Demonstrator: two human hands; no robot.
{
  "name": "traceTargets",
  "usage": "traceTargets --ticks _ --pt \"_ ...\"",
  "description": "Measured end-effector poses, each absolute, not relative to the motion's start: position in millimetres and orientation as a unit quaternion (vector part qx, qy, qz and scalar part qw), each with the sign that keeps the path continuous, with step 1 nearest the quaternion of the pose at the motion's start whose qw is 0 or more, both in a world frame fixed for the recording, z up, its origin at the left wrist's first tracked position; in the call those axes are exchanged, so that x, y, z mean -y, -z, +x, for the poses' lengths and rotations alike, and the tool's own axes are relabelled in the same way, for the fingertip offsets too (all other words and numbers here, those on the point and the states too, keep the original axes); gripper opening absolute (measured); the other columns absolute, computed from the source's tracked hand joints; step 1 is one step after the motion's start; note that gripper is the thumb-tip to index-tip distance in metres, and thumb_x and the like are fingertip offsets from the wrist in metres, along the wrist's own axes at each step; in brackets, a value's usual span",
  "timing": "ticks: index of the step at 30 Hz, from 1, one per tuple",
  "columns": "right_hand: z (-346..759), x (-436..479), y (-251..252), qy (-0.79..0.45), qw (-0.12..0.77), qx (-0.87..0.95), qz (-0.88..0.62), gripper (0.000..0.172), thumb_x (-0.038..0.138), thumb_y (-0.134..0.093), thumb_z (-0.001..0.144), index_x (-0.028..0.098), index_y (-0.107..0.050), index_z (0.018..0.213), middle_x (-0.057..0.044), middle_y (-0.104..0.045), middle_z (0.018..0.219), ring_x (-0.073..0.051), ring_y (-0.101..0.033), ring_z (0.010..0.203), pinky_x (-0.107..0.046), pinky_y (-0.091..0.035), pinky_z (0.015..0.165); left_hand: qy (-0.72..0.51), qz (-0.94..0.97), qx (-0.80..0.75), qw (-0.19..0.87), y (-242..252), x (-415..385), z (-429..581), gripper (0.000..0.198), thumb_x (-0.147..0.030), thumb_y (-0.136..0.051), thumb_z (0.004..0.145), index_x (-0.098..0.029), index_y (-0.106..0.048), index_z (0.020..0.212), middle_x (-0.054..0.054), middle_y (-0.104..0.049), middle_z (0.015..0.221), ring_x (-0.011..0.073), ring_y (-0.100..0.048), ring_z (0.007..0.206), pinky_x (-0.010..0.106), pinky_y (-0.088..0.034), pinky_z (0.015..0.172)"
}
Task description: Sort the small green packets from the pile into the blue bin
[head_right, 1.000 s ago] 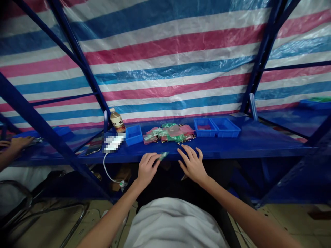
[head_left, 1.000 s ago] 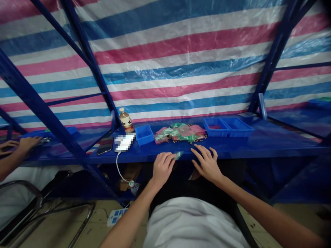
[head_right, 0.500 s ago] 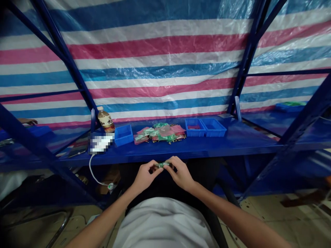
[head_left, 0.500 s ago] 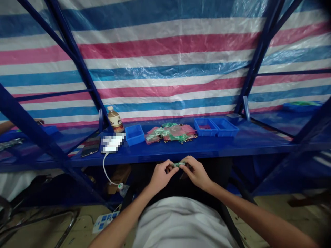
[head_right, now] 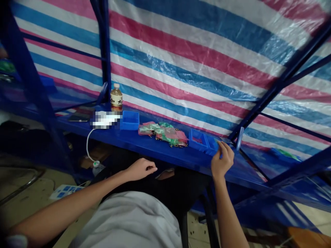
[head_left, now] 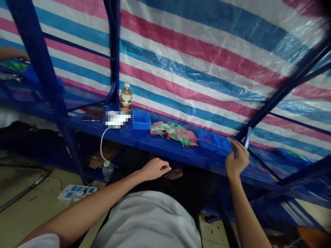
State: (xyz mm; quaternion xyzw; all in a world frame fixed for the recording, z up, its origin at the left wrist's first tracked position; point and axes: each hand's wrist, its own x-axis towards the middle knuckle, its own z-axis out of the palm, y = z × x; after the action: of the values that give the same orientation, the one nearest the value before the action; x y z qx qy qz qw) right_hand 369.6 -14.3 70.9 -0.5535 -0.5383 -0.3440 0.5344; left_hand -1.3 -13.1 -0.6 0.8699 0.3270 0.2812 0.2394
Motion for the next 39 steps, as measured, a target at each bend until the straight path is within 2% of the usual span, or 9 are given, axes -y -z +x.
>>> traceTargets --ticks 3,6,10,14,17,22,29,32,39 --pt "384.6 -3.1 -55.2 0.314 0.403 0.571 -0.643 0.044 0.046 -0.046 0.093 0.015 -0.069 0.114 -0.016 -0.069 0.112 -0.032 -0.06 0.109 -0.056 -0.038 0.102 -0.276 0.87 -0.331 0.24 0.4 13.5 -3.4 0.032 -0.039 -0.05 0.095 -0.019 -0.073 0.085 0.003 -0.071 0.076 0.0148 -0.062 0.068 0.024 -0.037 0.065" --pt "383.0 -9.1 -42.3 0.307 0.344 0.562 -0.687 0.051 0.053 -0.047 0.091 0.019 -0.063 0.126 -0.016 -0.064 0.124 -0.034 -0.054 0.118 -0.062 -0.029 0.106 -0.28 0.868 -0.33 0.243 1.3 13.5 -4.1 0.032 -0.04 -0.05 0.095 -0.02 -0.074 0.084 0.002 -0.07 0.072 0.0147 -0.06 0.064 0.024 -0.035 0.062" --pt "375.6 -6.0 -41.7 0.331 0.341 0.557 -0.681 0.057 0.054 -0.047 0.091 0.018 -0.057 0.133 -0.019 -0.053 0.135 -0.038 -0.045 0.126 -0.064 -0.029 0.104 -0.287 0.867 -0.32 0.254 3.4 13.0 -3.0 0.033 -0.039 -0.051 0.094 -0.02 -0.072 0.078 0.002 -0.069 0.069 0.0148 -0.059 0.061 0.025 -0.035 0.061" --pt "347.0 0.4 -46.7 0.345 0.373 0.554 -0.66 0.054 0.048 -0.049 0.092 0.016 -0.054 0.135 -0.022 -0.046 0.137 -0.041 -0.04 0.128 -0.063 -0.033 0.101 -0.292 0.864 -0.312 0.268 5.0 13.4 0.2 0.032 -0.038 -0.05 0.094 -0.02 -0.071 0.077 0.001 -0.068 0.068 0.0146 -0.059 0.061 0.024 -0.036 0.062" --pt "307.5 0.6 -50.2 0.331 0.392 0.599 -0.615 0.047 0.042 -0.052 0.092 0.02 -0.055 0.134 -0.02 -0.045 0.139 -0.041 -0.038 0.13 -0.061 -0.033 0.103 -0.281 0.863 -0.318 0.274 5.8 13.9 2.5 0.032 -0.038 -0.049 0.095 -0.02 -0.071 0.078 0.001 -0.068 0.07 0.0141 -0.06 0.063 0.023 -0.037 0.063" --pt "253.7 -8.7 -53.3 0.293 0.357 0.711 -0.531 0.029 0.031 -0.05 0.097 0.026 -0.065 0.121 -0.012 -0.052 0.137 -0.032 -0.042 0.129 -0.05 -0.037 0.104 -0.258 0.867 -0.338 0.261 6.9 13.7 4.8 0.034 -0.038 -0.047 0.096 -0.02 -0.072 0.081 0.001 -0.07 0.073 0.0134 -0.059 0.063 0.023 -0.037 0.063" --pt "230.3 -2.1 -47.2 0.255 0.269 0.799 -0.473 0.037 0.034 -0.045 0.1 0.027 -0.058 0.135 -0.008 -0.055 0.142 -0.029 -0.042 0.134 -0.049 -0.038 0.106 -0.253 0.874 -0.336 0.241 7.5 15.5 6.9 0.037 -0.04 -0.046 0.097 -0.019 -0.07 0.077 0.002 -0.069 0.071 0.014 -0.059 0.063 0.023 -0.038 0.063" --pt "228.2 0.9 -45.1 0.247 0.266 0.802 -0.474 0.04 0.034 -0.044 0.101 0.027 -0.055 0.139 -0.008 -0.053 0.145 -0.029 -0.043 0.135 -0.05 -0.038 0.107 -0.25 0.876 -0.338 0.236 7.7 15.6 7.0 0.038 -0.041 -0.046 0.097 -0.019 -0.07 0.077 0.002 -0.069 0.071 0.0144 -0.059 0.062 0.024 -0.039 0.063" --pt "229.9 0.7 -45.2 0.239 0.266 0.807 -0.47 0.036 0.033 -0.045 0.101 0.027 -0.06 0.134 -0.007 -0.054 0.144 -0.029 -0.045 0.135 -0.05 -0.04 0.106 -0.246 0.876 -0.337 0.24 7.9 15.1 7.7 0.038 -0.042 -0.047 0.096 -0.019 -0.072 0.079 0.003 -0.07 0.072 0.0149 -0.06 0.062 0.024 -0.039 0.063"
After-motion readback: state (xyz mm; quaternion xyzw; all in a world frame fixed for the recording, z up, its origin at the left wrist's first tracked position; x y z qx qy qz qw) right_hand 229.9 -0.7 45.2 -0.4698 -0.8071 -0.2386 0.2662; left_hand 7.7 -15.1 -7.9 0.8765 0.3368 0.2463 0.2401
